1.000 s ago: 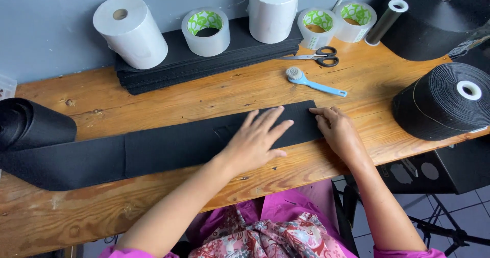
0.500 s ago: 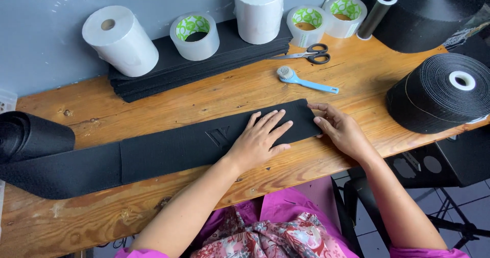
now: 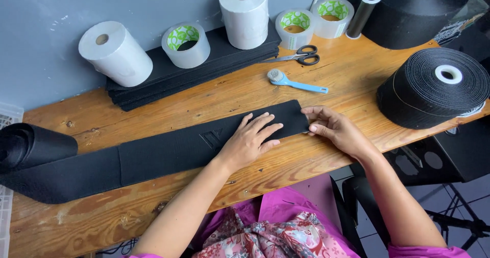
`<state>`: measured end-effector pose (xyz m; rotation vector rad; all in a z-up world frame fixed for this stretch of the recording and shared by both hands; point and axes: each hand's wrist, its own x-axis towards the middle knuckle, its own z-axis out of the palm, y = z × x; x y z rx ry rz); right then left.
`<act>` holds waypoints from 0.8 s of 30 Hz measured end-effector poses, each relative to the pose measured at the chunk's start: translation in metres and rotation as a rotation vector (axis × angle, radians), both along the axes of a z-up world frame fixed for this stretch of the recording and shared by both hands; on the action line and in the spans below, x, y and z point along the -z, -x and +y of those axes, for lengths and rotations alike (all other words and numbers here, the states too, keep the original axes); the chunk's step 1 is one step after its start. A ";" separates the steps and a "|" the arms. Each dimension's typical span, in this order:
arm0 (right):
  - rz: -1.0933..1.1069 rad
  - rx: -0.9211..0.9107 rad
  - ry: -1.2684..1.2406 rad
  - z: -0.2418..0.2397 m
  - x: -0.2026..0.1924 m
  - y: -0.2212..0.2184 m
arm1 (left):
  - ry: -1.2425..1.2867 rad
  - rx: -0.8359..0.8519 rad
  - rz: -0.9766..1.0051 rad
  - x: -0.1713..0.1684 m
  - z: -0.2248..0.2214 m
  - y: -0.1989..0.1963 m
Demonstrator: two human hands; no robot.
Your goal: The person is applying a white patterned adhesive backing to a black fabric strip, ensuring it is aligned and smoothed out.
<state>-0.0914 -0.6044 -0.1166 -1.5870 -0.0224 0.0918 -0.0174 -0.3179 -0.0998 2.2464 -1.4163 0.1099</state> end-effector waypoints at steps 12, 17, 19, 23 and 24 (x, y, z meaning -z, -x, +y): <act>-0.033 0.020 -0.003 -0.001 0.011 0.000 | 0.053 -0.002 0.070 0.003 0.004 -0.007; -0.010 0.027 0.022 -0.009 0.035 -0.004 | 0.093 -0.007 0.093 0.003 0.007 -0.009; -0.009 0.028 0.040 -0.010 0.035 -0.005 | 0.116 -0.011 0.107 0.000 0.007 -0.009; -0.002 0.055 0.158 -0.011 0.049 -0.007 | 0.173 -0.044 0.071 0.000 0.007 -0.011; 0.004 0.069 0.222 -0.010 0.050 -0.007 | 0.179 -0.059 0.017 0.001 0.006 -0.014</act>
